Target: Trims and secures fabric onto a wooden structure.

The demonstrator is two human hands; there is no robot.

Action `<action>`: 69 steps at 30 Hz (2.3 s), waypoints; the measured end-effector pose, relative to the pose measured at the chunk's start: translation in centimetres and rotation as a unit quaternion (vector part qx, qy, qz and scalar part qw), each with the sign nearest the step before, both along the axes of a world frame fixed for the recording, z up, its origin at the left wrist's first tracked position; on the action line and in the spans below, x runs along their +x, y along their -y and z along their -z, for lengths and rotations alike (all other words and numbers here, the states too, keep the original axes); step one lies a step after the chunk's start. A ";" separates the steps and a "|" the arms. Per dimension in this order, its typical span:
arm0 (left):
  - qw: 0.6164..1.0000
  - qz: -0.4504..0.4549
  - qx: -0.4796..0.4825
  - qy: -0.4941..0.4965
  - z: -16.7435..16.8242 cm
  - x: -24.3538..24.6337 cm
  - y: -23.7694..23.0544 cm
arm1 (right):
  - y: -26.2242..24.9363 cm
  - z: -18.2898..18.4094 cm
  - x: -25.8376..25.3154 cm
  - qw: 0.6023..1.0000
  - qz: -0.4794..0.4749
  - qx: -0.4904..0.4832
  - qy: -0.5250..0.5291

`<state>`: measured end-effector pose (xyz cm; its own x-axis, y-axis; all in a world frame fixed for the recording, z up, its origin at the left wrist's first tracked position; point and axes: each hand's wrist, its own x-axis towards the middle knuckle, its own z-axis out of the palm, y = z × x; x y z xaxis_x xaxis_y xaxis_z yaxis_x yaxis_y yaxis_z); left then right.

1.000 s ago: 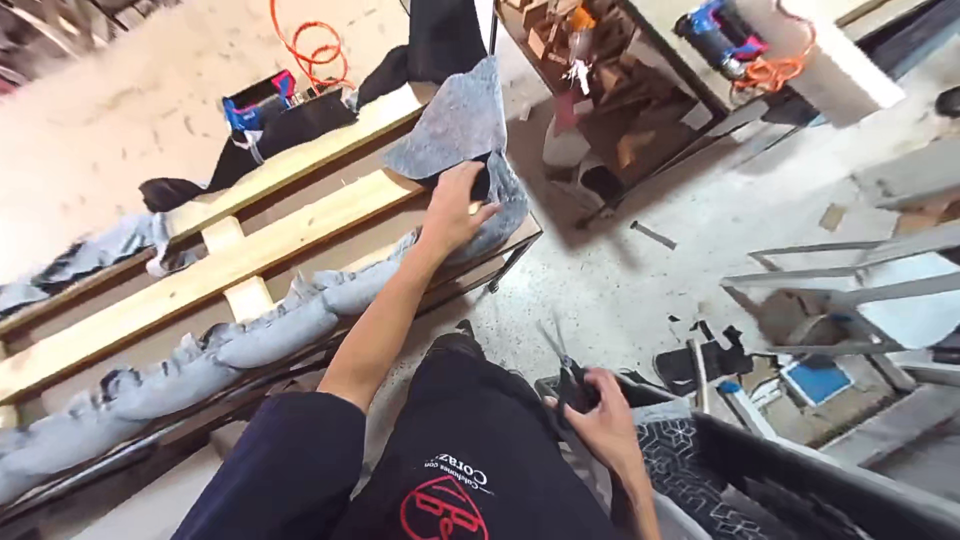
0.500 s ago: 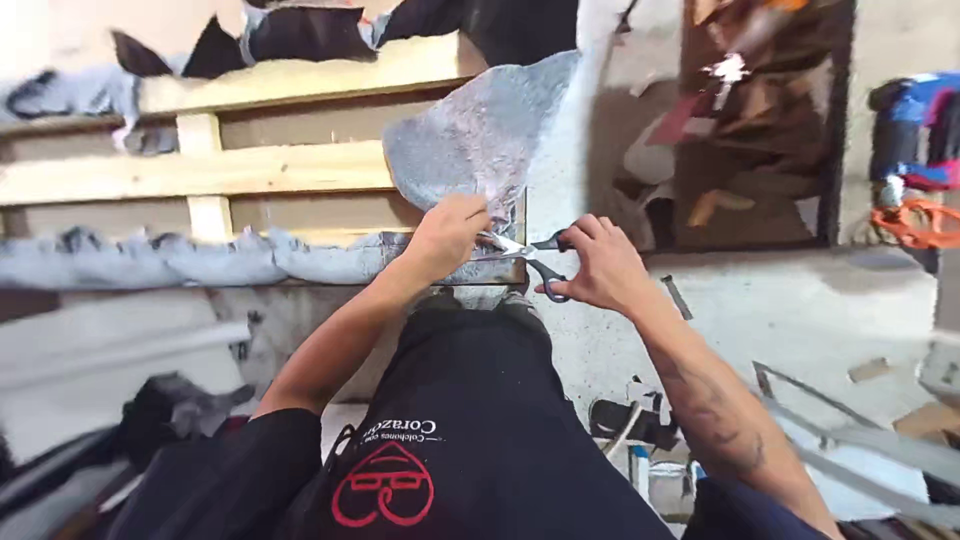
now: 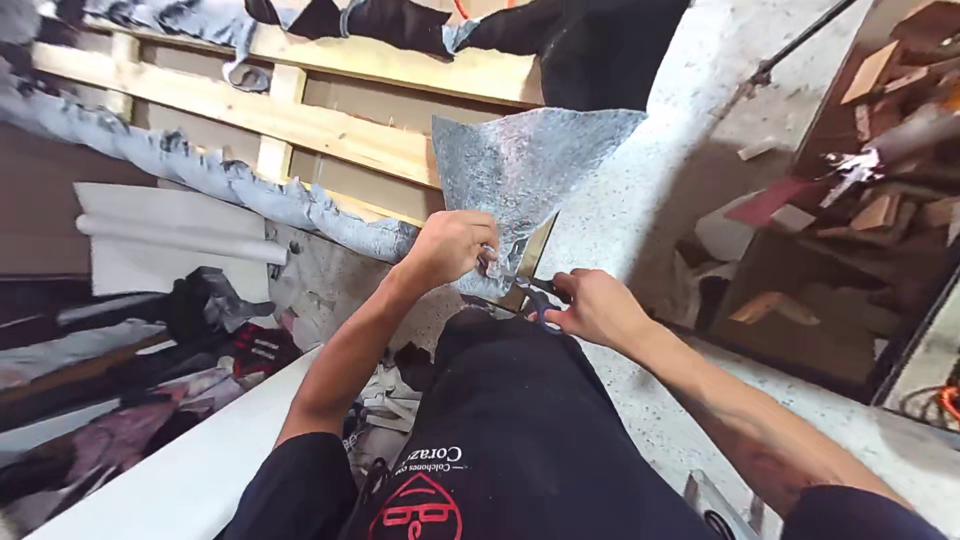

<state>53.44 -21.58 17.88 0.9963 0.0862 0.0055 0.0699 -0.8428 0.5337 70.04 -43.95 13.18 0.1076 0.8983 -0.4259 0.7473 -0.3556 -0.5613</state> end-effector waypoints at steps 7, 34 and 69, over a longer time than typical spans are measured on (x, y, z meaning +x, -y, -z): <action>0.997 -0.044 -0.046 0.045 0.1 -0.5 -0.3 | 0.3 -0.7 -2.4 0.998 0.070 0.001 -0.012; 0.959 0.229 -0.020 -0.168 5.6 0.4 -7.7 | 1.3 -0.5 -22.5 0.824 0.543 -0.018 0.164; 0.897 0.417 0.107 0.102 4.7 4.7 -6.6 | 8.8 0.8 -16.6 0.812 0.456 0.061 -0.360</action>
<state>58.17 -15.00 13.18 0.6904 -0.7130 0.1222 -0.7127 -0.6414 0.2839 53.47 -52.80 12.40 0.5136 0.6253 -0.5875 -0.3318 -0.4867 -0.8081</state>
